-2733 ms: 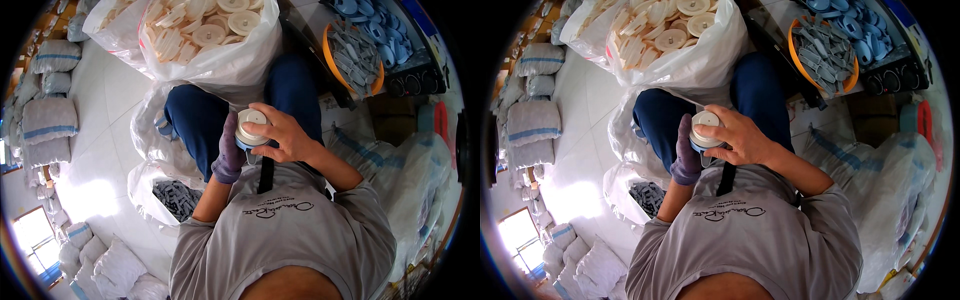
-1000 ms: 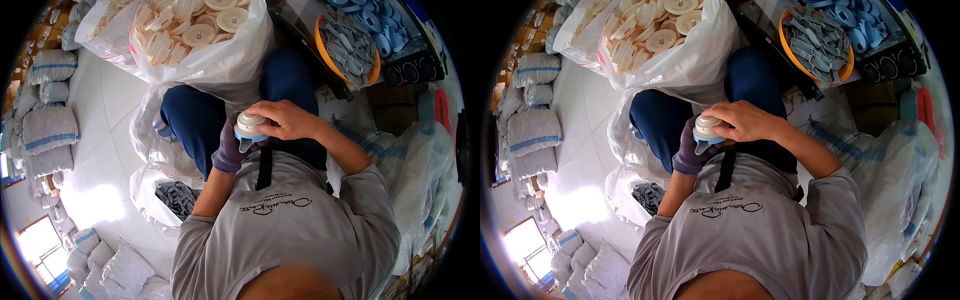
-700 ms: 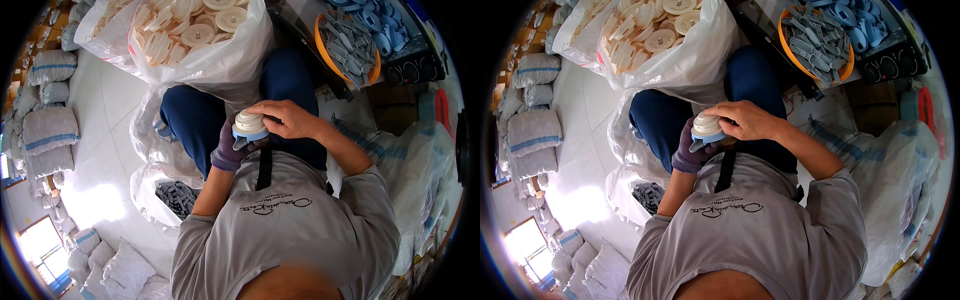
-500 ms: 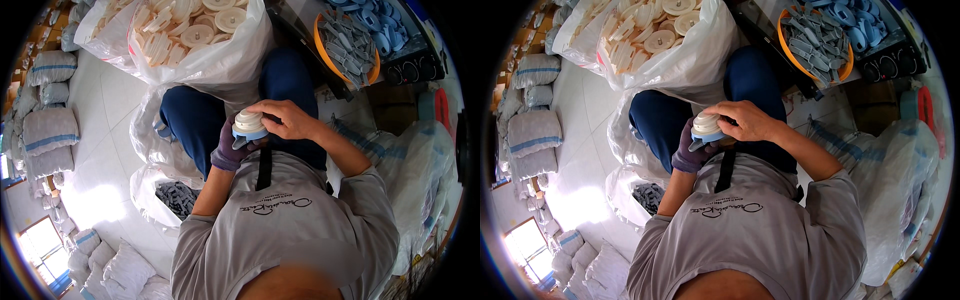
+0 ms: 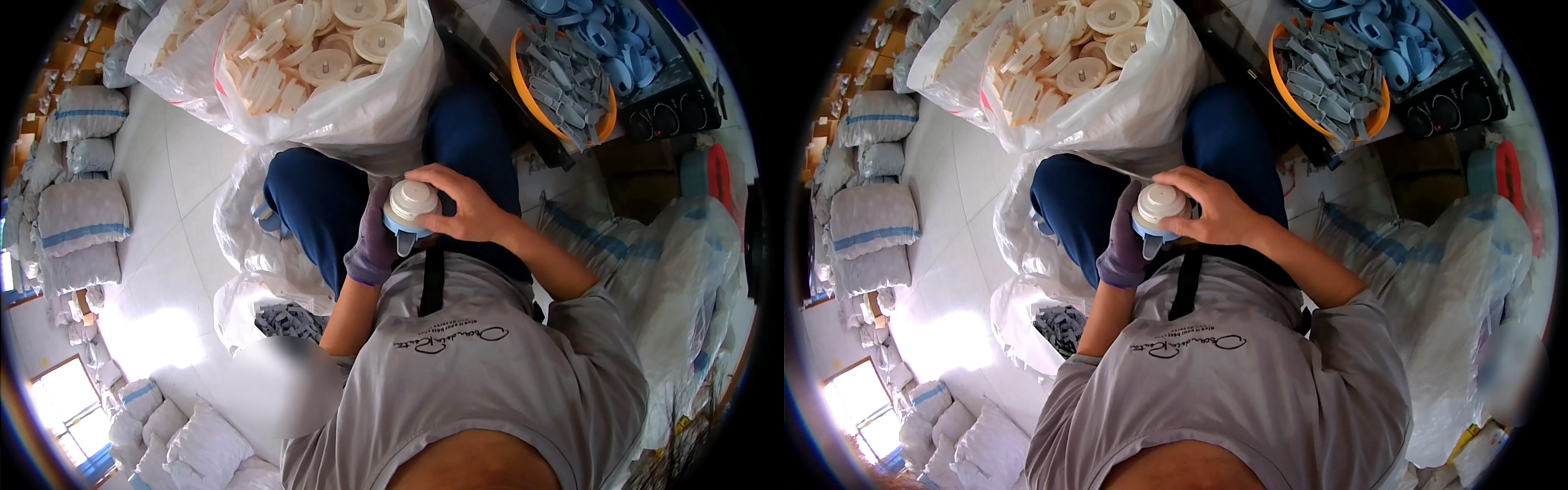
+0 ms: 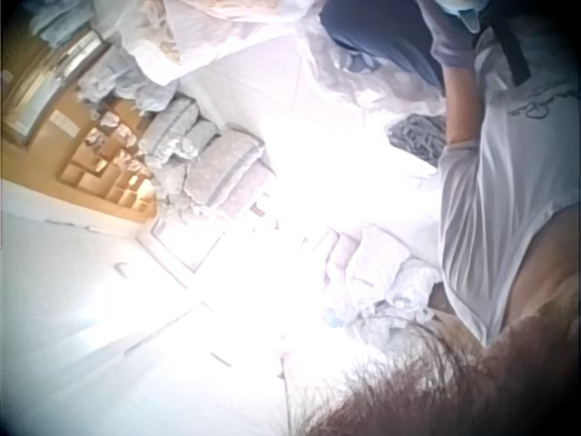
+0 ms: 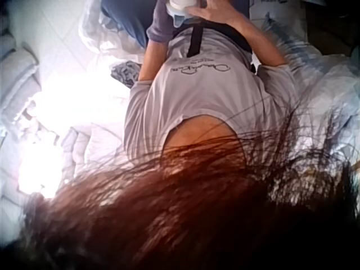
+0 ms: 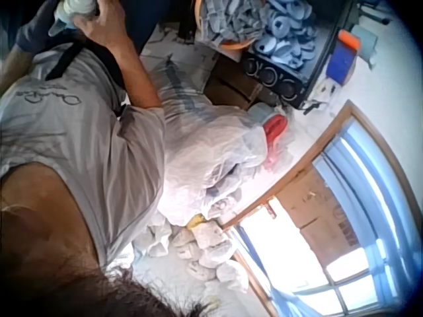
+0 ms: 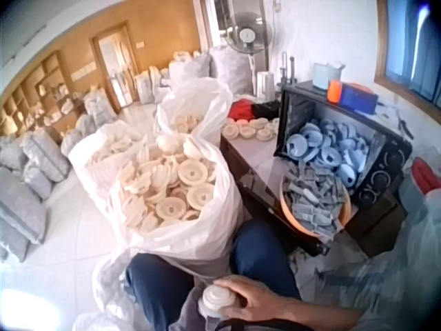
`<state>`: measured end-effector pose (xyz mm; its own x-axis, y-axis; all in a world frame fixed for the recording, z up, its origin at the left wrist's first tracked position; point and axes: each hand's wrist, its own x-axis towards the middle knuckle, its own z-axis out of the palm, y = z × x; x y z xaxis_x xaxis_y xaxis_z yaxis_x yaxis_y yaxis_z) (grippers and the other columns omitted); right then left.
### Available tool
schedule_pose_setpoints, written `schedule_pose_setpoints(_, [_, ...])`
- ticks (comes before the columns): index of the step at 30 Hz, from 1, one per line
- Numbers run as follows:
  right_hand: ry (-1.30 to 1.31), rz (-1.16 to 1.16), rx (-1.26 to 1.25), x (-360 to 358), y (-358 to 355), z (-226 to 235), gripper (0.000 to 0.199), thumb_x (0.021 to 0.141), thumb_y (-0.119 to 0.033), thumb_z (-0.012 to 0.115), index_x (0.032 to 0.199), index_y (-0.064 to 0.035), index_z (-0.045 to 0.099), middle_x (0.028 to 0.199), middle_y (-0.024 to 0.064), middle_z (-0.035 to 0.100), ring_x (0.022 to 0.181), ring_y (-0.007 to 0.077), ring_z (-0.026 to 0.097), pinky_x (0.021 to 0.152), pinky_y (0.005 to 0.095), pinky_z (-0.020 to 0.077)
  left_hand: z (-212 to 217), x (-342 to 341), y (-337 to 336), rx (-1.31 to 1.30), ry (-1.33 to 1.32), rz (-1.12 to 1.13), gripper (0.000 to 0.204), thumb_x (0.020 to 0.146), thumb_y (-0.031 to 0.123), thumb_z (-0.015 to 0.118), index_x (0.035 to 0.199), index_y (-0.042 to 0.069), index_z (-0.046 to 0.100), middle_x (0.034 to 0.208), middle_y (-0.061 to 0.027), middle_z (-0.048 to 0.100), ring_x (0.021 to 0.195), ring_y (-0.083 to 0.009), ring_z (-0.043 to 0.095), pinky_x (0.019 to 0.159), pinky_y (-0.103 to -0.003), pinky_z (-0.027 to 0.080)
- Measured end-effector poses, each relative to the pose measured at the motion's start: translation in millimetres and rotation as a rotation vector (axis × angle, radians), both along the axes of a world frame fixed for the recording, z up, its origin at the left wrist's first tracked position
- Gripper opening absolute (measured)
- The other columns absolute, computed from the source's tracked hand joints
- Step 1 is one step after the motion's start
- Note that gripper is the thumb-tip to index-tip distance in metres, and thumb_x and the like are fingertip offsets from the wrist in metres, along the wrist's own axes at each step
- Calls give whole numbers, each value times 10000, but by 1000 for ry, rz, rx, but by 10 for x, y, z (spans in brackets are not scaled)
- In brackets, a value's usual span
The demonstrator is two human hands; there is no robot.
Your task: The person assembles plastic lids by hand, taking blue circular bases and white caps from large storage bags and pressing them together one at a time.
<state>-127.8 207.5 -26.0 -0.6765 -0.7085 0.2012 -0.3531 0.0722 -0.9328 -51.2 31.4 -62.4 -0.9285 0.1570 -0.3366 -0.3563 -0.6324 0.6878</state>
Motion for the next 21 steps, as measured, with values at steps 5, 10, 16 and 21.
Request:
schedule_pose_setpoints(5, [241,-19,69,5,-14,93,689,665,-312,813,1224,-9,548,1137,136,547,1028,298,530,900,377,431,262,28,-65,148,19,-70,558,999,455,363,1309,-1,451,1236,-145,574,1134,-243,571,979,-372,450])
schedule_pose_setpoints(10, [377,-64,71,70,-78,224,633,621,-354,820,1092,-8,576,1011,129,545,888,293,563,771,368,469,220,144,-100,268,98,-160,594,985,484,377,1312,-6,454,1242,-148,571,1137,-244,562,1004,-365,425])
schedule_pose_setpoints(16, [361,71,-20,20,-13,235,492,644,-395,767,939,-41,593,888,101,543,715,304,600,613,368,486,301,243,-130,-302,436,-163,569,965,439,433,1291,-25,478,1222,-157,582,1100,-252,577,968,-360,444])
schedule_pose_setpoints(21, [146,240,-21,-66,24,343,417,701,-278,722,1011,-25,603,880,108,565,768,293,596,670,342,482,207,264,-147,212,-2,-276,688,934,538,441,1310,-38,468,1239,-203,577,1045,-328,620,875,-401,523])
